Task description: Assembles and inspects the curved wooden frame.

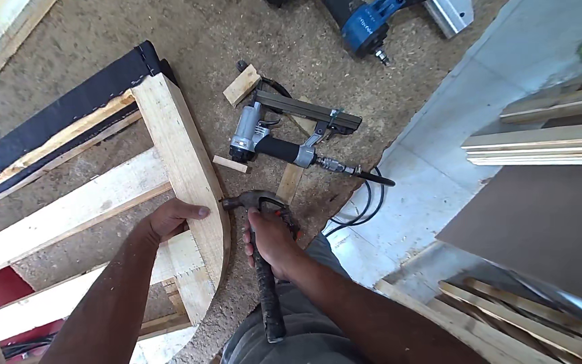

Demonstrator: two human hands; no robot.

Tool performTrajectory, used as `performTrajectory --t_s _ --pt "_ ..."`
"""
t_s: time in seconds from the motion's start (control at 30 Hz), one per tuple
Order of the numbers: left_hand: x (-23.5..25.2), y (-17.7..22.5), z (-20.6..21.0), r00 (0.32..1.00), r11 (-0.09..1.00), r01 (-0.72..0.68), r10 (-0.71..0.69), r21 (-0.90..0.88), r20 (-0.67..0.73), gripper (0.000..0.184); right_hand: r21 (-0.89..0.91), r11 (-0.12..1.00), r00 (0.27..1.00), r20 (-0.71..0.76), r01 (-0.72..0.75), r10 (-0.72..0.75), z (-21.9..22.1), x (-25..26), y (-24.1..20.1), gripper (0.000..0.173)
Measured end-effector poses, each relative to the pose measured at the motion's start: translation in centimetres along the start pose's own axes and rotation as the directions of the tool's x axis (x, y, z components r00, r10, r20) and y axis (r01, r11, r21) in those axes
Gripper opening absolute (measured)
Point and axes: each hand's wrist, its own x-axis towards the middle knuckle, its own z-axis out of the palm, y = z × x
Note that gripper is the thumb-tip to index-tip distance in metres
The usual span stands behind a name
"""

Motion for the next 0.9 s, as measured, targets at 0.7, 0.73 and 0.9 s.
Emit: performTrajectory --t_s 0.7,0.73,0.9 --pt "-0.1 -0.1 0.5 0.997 0.999 -0.053 0.053 -0.003 -0.052 0.032 0.046 0.996 0.997 -0.022 -0.075 0.077 0.4 -2.6 2.1 0.039" --pt "-0.1 -0.2 0.5 0.997 0.998 -0.056 0.056 0.005 -0.056 0.031 0.059 0.995 0.996 -0.023 -0.085 0.086 0.3 -2.7 2.2 0.039" --pt "-0.1 -0.3 0.4 0.995 0.999 -0.049 0.048 -0.002 -0.083 0.034 0.111 0.991 0.995 -0.057 -0.079 0.085 0.1 -3.2 2.7 0.038"
